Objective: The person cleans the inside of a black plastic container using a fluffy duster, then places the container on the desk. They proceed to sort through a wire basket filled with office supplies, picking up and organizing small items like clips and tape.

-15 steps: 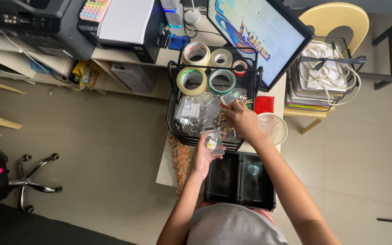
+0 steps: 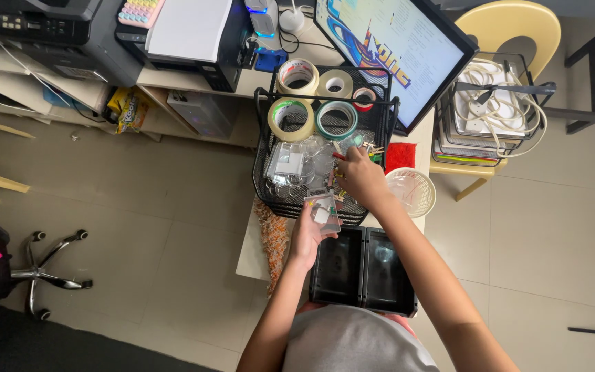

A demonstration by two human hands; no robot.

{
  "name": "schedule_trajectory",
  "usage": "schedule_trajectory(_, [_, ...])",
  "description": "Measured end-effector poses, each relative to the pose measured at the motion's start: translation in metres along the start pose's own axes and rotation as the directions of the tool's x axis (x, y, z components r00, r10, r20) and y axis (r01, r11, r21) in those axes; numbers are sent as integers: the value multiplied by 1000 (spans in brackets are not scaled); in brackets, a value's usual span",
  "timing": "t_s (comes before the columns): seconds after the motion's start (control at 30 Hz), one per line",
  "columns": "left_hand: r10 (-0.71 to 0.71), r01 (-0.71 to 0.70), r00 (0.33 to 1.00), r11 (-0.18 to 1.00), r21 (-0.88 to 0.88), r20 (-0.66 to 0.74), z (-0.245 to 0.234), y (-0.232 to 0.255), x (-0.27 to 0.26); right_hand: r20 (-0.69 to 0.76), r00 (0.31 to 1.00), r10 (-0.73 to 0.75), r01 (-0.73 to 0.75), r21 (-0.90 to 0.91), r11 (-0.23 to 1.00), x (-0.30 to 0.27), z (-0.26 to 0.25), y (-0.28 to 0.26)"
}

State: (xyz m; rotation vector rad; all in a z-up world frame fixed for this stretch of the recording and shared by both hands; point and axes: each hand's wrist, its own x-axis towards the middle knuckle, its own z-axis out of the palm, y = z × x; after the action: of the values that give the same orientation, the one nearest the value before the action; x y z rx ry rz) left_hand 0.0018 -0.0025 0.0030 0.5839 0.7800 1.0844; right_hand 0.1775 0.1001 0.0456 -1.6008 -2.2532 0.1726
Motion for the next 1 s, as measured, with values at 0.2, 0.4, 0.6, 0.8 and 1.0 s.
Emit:
schedule_trajectory(0.2, [8, -8, 1000, 1000, 2, 10, -2, 1, 1, 66, 998, -15, 19, -60, 998, 6, -1, -4])
schedule_trajectory(0.4, [14, -14, 1000, 1000, -7, 4, -3, 4, -2, -15, 1000, 16, -14, 105, 994, 2, -15, 2])
schedule_trajectory(0.6, [10, -9, 1000, 1000, -25, 17, -5, -1, 4, 43, 959, -279, 196, 609, 768, -9, -71, -25])
schedule_trajectory(0.8, [-11, 10, 1000, 999, -44, -16, -7, -9, 12, 201, 937, -287, 86, 663, 744, -6, -76, -31])
schedule_trajectory(1.0, [-17, 16, 999, 999, -34, -37, -7, -7, 9, 202, 934, -295, 93, 659, 747, -8, -74, -34])
